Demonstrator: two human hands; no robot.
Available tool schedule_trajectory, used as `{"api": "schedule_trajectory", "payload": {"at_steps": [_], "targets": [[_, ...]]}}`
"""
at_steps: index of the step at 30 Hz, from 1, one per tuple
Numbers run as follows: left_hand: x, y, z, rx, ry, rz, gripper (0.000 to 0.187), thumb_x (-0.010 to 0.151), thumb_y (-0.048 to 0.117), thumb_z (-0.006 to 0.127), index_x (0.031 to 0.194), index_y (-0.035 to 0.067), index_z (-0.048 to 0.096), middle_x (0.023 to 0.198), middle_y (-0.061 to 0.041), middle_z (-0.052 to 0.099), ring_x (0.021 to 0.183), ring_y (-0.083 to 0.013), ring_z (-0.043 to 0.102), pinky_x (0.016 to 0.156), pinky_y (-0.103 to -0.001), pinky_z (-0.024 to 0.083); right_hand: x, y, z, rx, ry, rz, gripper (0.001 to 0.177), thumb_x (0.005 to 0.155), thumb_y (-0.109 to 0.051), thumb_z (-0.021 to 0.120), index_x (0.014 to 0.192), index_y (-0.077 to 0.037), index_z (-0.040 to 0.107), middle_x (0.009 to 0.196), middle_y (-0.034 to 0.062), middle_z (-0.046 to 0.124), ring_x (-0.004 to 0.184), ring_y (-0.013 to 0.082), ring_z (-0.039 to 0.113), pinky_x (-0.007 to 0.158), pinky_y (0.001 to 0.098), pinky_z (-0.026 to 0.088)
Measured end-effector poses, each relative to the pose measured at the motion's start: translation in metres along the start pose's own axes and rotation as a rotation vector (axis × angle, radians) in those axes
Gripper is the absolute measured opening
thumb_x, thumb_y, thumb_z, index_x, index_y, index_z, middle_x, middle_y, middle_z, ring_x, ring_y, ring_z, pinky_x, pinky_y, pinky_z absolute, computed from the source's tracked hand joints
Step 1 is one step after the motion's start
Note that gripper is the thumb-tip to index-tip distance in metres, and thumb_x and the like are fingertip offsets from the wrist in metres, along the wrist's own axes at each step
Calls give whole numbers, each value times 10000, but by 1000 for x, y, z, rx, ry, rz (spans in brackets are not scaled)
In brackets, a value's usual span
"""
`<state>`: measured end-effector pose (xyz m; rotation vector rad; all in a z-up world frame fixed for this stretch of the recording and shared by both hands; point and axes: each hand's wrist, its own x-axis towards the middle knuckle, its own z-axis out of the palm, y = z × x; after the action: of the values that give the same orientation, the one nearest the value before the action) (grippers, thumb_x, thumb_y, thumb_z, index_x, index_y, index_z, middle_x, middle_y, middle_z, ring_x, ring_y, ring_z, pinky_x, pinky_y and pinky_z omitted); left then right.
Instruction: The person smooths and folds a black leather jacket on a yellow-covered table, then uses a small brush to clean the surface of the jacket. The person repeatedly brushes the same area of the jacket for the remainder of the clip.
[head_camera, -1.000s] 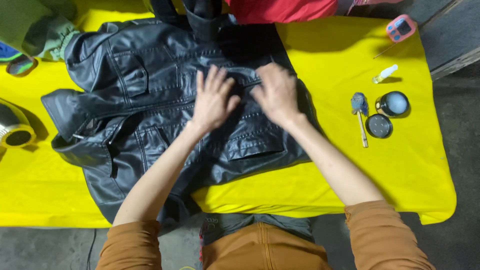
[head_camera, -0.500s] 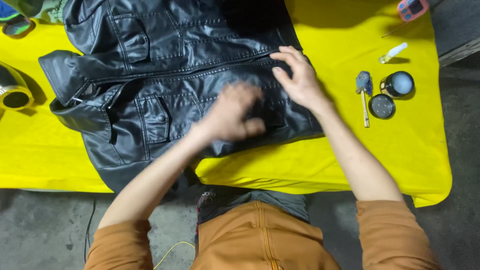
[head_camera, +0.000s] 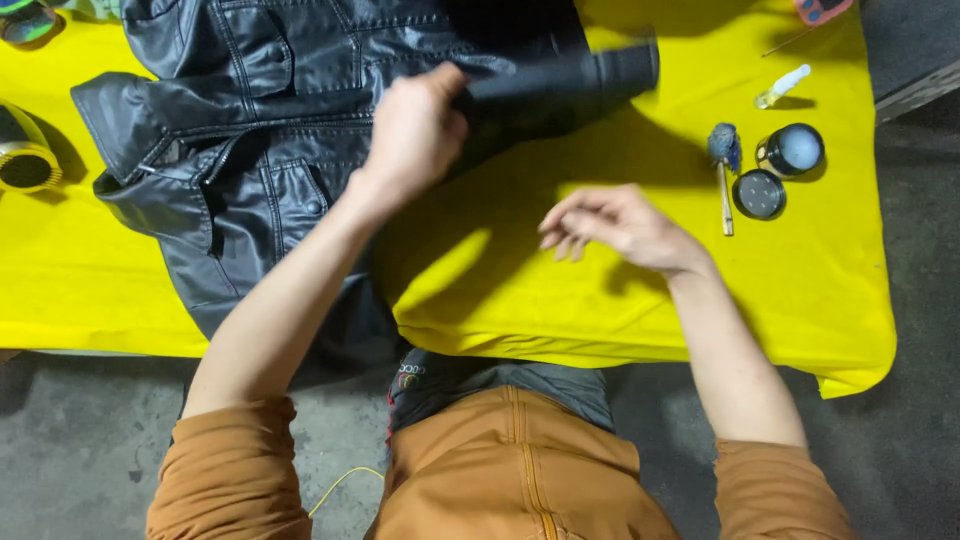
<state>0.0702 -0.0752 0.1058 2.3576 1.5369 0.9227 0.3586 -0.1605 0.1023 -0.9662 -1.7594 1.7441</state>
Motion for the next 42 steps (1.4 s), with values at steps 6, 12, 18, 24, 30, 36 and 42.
{"api": "schedule_trajectory", "payload": {"at_steps": [6, 12, 18, 24, 30, 36, 42], "targets": [[-7, -27, -22, -280, 188, -146, 90, 785, 56, 525, 853, 96, 569, 637, 4, 451, 612, -132, 415, 579, -345, 367, 117, 151, -9, 653, 351, 177, 214, 951, -36, 657, 1116, -170, 627, 802, -76, 594, 714, 44, 592, 676, 254, 554], [-18, -10, -34, -338, 207, -10, 183, 792, 47, 540, 943, 84, 638, 737, 8, 552, 656, -127, 463, 618, -324, 402, 213, 147, -18, 1181, 412, 304, 630, 1031, -404, 422, 1459, 54, 482, 1527, 285, 507, 1393, 453, 499, 1152, 575, 397], [-48, 36, -32, -397, -137, 86, 246, 760, -9, 663, 989, 79, 656, 858, -180, 672, 924, -441, 680, 800, -518, 535, 216, 153, -44, 1187, 454, 261, 552, 1028, -330, 455, 1433, 41, 512, 1505, 282, 534, 1379, 448, 525, 1145, 571, 422], [-87, 42, 28, -162, -304, 365, 298, 765, 42, 670, 1058, 84, 630, 866, -94, 595, 894, -334, 653, 775, -432, 558, 136, 177, -35, 1188, 513, 208, 480, 1025, -256, 488, 1408, 28, 542, 1482, 278, 560, 1364, 442, 550, 1138, 568, 447], [-86, 42, 7, -196, -253, 347, 256, 778, 48, 632, 1029, 81, 591, 860, -91, 537, 903, -339, 625, 752, -433, 550, 142, 170, -46, 1184, 546, 131, 413, 1022, -181, 521, 1382, 16, 572, 1459, 275, 586, 1350, 437, 576, 1131, 565, 472], [-92, 37, 36, -251, -229, 318, 242, 769, 94, 635, 1002, 107, 571, 867, -65, 496, 903, -304, 602, 745, -408, 541, 145, 166, -73, 1181, 552, 67, 358, 1019, -106, 552, 1355, 4, 603, 1436, 273, 612, 1336, 433, 601, 1124, 563, 497], [-103, 31, 55, -322, -328, 298, 259, 757, 107, 662, 1006, 85, 593, 880, -89, 524, 917, -325, 605, 764, -430, 542, 104, 177, -208, 1186, 609, 40, 319, 1015, -30, 582, 1329, -7, 633, 1414, 271, 638, 1321, 429, 627, 1116, 561, 522]]}}
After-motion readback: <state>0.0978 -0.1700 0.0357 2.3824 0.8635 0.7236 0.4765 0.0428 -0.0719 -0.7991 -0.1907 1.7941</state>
